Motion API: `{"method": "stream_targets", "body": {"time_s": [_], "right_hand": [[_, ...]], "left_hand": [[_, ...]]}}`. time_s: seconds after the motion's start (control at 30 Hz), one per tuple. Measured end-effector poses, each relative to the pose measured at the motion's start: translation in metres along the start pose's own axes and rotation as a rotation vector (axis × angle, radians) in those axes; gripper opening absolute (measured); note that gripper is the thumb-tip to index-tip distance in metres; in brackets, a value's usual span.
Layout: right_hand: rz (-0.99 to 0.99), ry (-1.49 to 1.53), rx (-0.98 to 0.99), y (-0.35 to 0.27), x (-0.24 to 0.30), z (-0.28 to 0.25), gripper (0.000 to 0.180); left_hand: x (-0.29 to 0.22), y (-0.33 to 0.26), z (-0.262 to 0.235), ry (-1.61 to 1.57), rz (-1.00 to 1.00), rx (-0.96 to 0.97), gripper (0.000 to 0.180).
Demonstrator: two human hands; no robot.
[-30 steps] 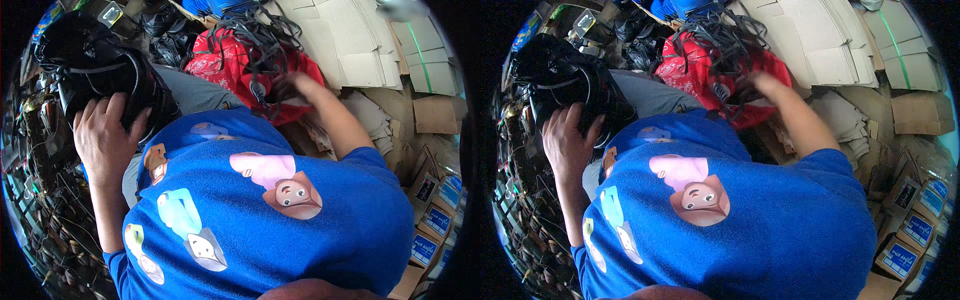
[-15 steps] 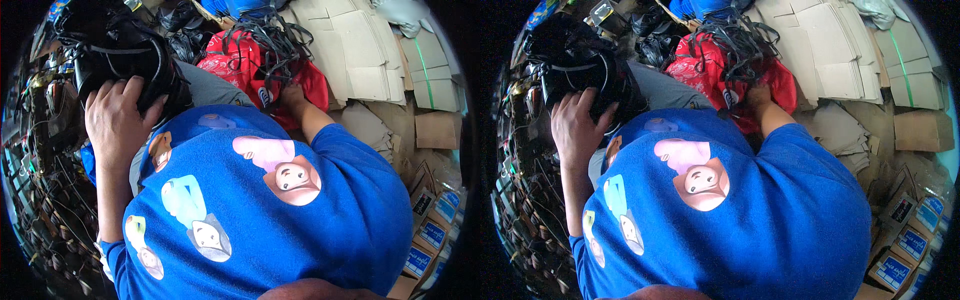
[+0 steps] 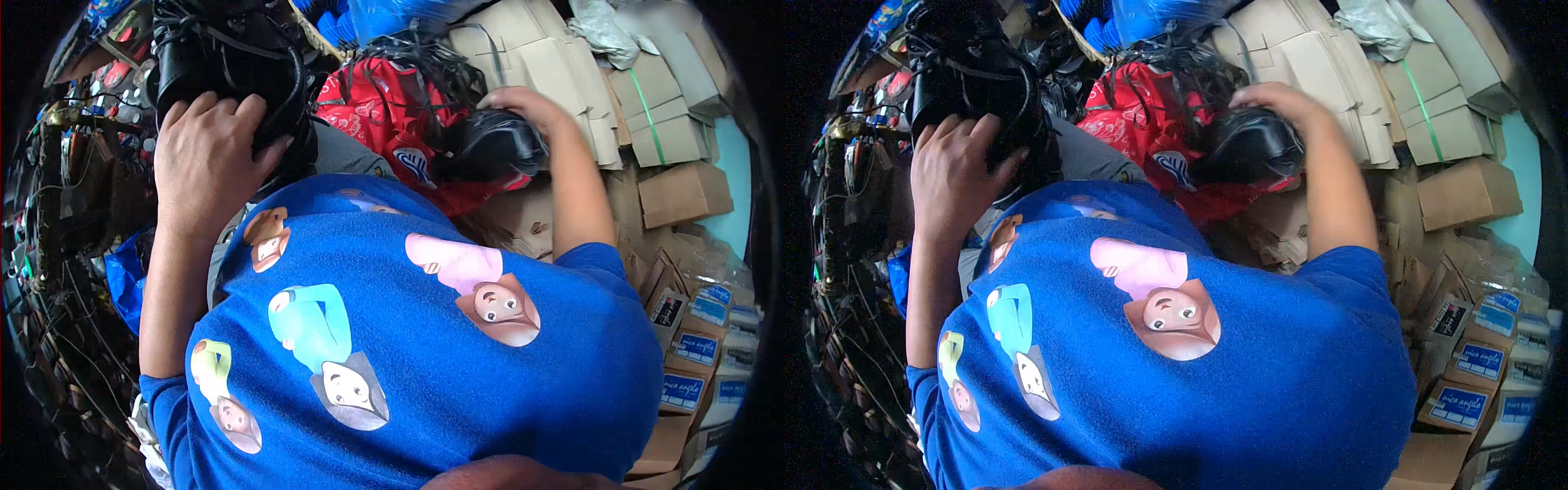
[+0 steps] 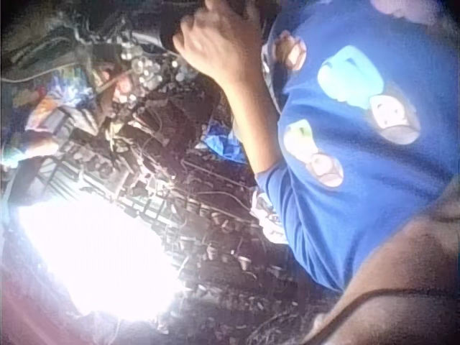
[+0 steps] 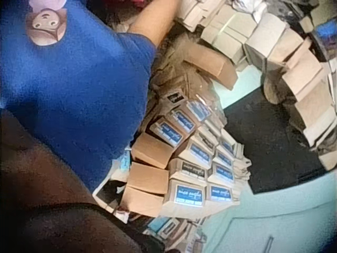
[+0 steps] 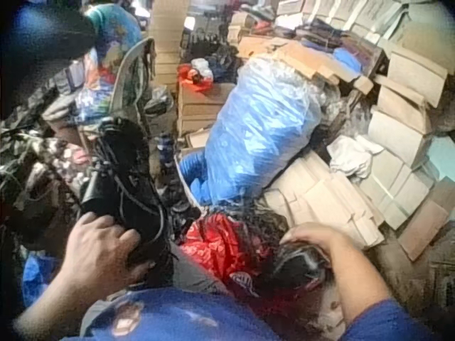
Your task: The person is threading shoelaces into new black shoes.
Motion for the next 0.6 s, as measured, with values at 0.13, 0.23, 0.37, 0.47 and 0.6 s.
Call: {"method": "stream_targets", "body": {"time_s": [0.13,0.23,0.37,0.47,0.6], "right_hand": [[0.135,0.011,0.122,-0.054,0.040,-0.008,0.069],[-0.068,0.026,0.105,-0.079,0.081,-0.008,0.094],[-0.190,0.367,0.133,-0.113,0.098,-0.004,0.103],[-0.242,0.409,0.041,-0.109,0.083,-0.019,0.086],[-0.200,0.476,-0.272,-0.051,0.025,-0.031,0.064]], "left_hand": [[0.002,-0.001,0.000,-0.013,-0.006,0.017,0.031],[0.006,-0.003,-0.004,-0.047,-0.004,0.039,0.031],[0.007,-0.009,-0.014,-0.143,0.049,0.039,0.030],[0.009,-0.014,-0.017,-0.175,0.041,0.053,0.029],[0.009,-0.015,-0.013,-0.168,0.059,0.012,0.026]]}}
Point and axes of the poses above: each hand's wrist, its own y-axis towards the middle knuckle, its own z-axis out of the palm, x = y × z, the point moved 5 cm from there along y, towards the middle knuckle, and after that the axes turned 3 degrees about -z, right-handed, at the moved point
